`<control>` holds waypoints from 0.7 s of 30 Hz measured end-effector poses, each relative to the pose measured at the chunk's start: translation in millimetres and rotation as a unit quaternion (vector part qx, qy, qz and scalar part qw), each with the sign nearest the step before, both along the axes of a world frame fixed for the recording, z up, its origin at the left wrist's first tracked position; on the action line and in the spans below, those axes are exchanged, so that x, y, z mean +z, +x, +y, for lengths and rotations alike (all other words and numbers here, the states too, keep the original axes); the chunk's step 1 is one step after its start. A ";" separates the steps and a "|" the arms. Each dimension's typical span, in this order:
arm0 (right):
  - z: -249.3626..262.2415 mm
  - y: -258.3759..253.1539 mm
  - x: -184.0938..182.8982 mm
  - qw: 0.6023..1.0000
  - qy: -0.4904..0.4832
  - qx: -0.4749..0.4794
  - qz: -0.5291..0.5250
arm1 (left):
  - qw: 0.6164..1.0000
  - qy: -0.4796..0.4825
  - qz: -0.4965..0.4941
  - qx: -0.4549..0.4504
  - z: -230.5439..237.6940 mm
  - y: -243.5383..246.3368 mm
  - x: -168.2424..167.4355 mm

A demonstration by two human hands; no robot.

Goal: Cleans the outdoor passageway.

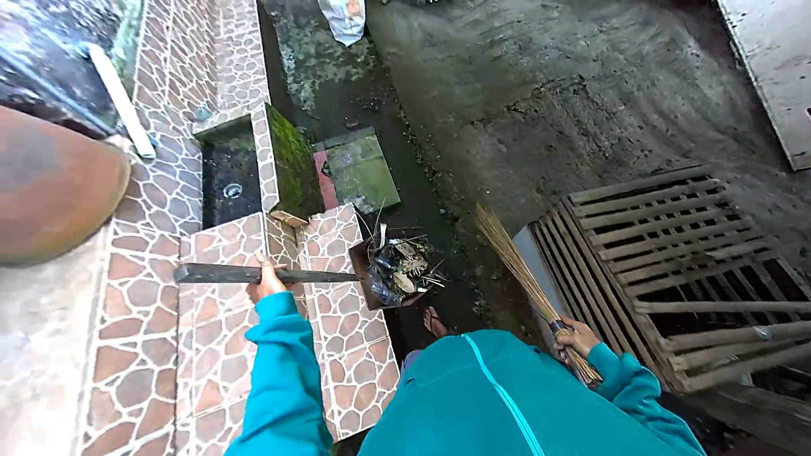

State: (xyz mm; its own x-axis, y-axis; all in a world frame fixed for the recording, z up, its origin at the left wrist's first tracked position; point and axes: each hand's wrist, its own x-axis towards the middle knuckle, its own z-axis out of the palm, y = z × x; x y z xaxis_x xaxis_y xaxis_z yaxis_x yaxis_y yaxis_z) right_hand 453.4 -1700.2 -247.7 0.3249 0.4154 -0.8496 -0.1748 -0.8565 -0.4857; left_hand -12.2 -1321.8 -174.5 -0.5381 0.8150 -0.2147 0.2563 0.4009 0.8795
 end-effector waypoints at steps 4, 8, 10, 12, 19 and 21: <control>60.6 4.2 4.3 0.999 -0.005 -0.032 -0.014 | 1.000 -0.003 0.002 -0.011 82.1 -0.8 -5.4; 119.0 18.6 2.0 0.998 0.002 -0.048 -0.028 | 1.000 0.010 0.003 -0.008 155.1 7.3 -1.3; 152.7 31.2 -0.8 0.998 -0.001 -0.048 -0.028 | 1.000 0.020 -0.002 0.002 188.0 17.0 1.8; 190.6 48.1 -5.2 0.999 0.006 -0.048 -0.025 | 1.000 0.024 -0.005 0.008 222.0 26.3 4.4; 362.9 140.5 -28.0 0.996 0.056 -0.063 0.029 | 0.996 0.030 -0.013 0.086 319.9 76.4 29.3; 420.0 177.2 -32.7 0.989 0.092 -0.081 0.078 | 0.993 0.030 -0.020 0.111 346.7 84.4 35.9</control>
